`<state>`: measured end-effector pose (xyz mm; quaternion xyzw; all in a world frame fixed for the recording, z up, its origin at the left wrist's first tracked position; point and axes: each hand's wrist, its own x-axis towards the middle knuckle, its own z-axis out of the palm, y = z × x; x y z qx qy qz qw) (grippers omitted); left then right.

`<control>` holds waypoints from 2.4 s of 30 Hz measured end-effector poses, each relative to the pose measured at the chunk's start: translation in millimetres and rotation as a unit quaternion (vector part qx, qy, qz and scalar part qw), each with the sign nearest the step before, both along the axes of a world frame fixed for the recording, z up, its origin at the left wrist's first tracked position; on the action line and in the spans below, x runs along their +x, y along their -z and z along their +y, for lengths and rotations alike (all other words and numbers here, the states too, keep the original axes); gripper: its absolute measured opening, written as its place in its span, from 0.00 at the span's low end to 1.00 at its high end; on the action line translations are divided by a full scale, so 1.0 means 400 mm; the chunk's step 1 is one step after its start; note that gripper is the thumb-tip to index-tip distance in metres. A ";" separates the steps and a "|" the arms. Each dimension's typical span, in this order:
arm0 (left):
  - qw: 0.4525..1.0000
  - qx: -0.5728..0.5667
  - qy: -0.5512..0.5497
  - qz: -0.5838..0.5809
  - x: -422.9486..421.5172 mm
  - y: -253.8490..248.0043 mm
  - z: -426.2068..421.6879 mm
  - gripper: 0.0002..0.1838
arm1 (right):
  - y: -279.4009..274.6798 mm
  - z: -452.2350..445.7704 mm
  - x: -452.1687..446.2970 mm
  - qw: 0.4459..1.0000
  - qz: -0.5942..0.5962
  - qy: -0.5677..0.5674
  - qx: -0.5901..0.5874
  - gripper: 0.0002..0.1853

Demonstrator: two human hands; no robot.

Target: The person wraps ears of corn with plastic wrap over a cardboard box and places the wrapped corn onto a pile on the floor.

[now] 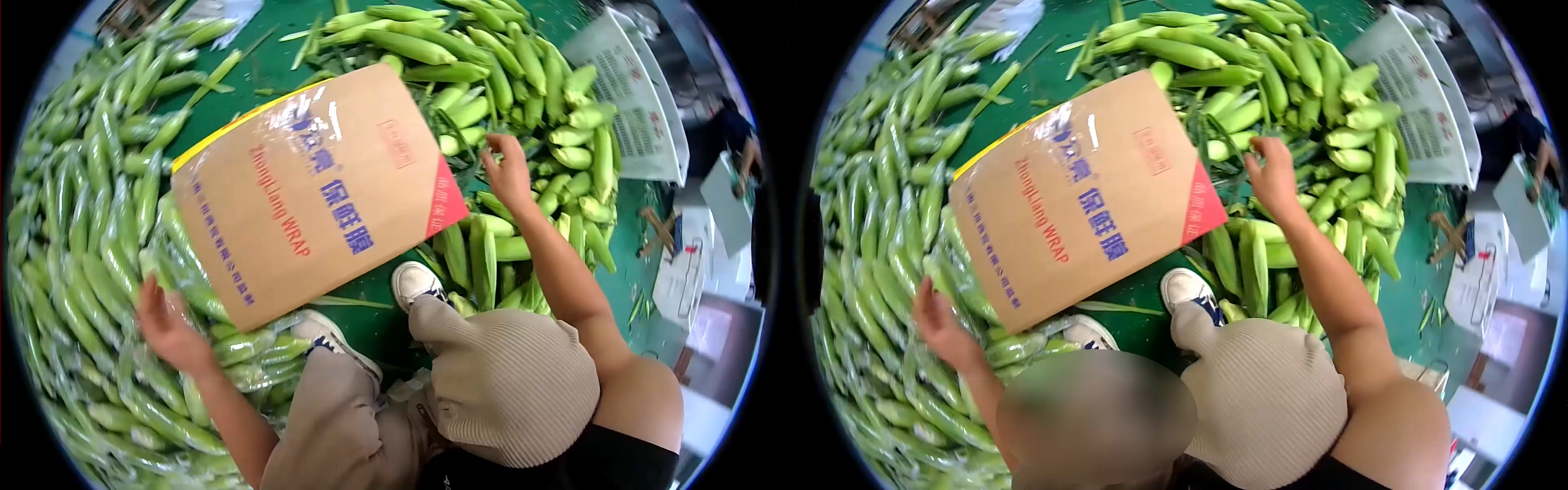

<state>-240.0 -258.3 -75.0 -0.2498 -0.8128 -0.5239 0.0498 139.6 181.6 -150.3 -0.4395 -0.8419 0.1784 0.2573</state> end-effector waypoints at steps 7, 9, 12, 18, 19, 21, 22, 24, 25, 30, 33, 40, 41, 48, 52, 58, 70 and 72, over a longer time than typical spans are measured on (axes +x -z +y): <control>0.881 -0.393 0.194 0.177 0.083 0.084 0.223 0.35 | -0.014 -0.141 0.136 0.862 -0.424 -0.023 -0.275 0.37; 0.860 -0.439 0.189 0.181 0.075 0.092 0.218 0.36 | -0.033 -0.226 0.138 0.778 -0.499 -0.011 -0.382 0.46; 0.883 -0.378 0.187 0.205 0.066 0.092 0.205 0.38 | 0.076 -0.294 0.242 0.876 -0.311 0.024 -0.367 0.57; 0.941 -0.260 0.116 0.185 -0.005 0.053 0.254 0.37 | -0.304 -0.110 -0.074 0.963 0.035 -0.156 -0.217 0.56; 0.954 -0.229 0.102 0.166 -0.019 0.052 0.269 0.36 | -0.361 -0.086 -0.194 0.933 0.072 -0.199 -0.289 0.51; 0.954 -0.182 0.094 0.220 -0.051 0.048 0.289 0.35 | -0.380 -0.063 -0.447 0.913 0.086 -0.354 -0.182 0.40; 0.948 -0.158 0.094 0.259 -0.069 0.043 0.302 0.35 | -0.368 -0.052 -0.570 0.878 0.115 -0.429 -0.178 0.36; 0.926 -0.113 0.106 0.345 -0.110 0.022 0.350 0.35 | -0.334 -0.073 -0.775 0.864 0.017 -0.501 0.045 0.34; 0.913 -0.099 0.106 0.382 -0.141 0.012 0.387 0.40 | -0.297 -0.100 -0.846 0.855 -0.006 -0.517 0.038 0.34; 0.889 -0.269 0.320 0.187 -0.250 0.006 0.516 0.49 | -0.213 -0.099 -0.909 0.823 -0.122 -0.550 -0.074 0.35; 0.873 -0.332 0.303 0.189 -0.254 0.004 0.523 0.45 | -0.227 0.046 -0.699 0.871 0.037 -0.488 -0.042 0.39; 0.881 -0.372 0.271 0.111 -0.224 -0.025 0.540 0.40 | -0.076 -0.015 -0.561 0.888 0.004 -0.455 0.068 0.11; 0.878 -0.374 0.277 0.114 -0.218 -0.024 0.536 0.41 | -0.078 -0.015 -0.541 0.886 0.042 -0.460 0.041 0.10; 0.866 -0.358 0.340 0.078 -0.156 -0.047 0.474 0.46 | -0.161 -0.106 -0.478 0.913 0.245 -0.309 -0.101 0.09; 0.859 -0.360 0.361 0.053 -0.155 -0.061 0.497 0.47 | -0.138 -0.103 -0.663 0.898 0.033 -0.435 0.054 0.27; 0.978 -0.156 0.120 0.068 -0.202 0.043 0.369 0.63 | -0.122 -0.104 -0.750 0.899 -0.049 -0.433 0.048 0.38; 0.932 -0.257 0.013 0.256 -0.141 0.073 0.224 0.11 | -0.209 -0.057 -0.711 0.867 -0.146 -0.422 -0.223 0.31; 0.975 -0.113 0.052 0.186 -0.044 0.044 0.180 0.13 | -0.227 -0.057 -0.673 0.820 -0.218 -0.444 -0.287 0.36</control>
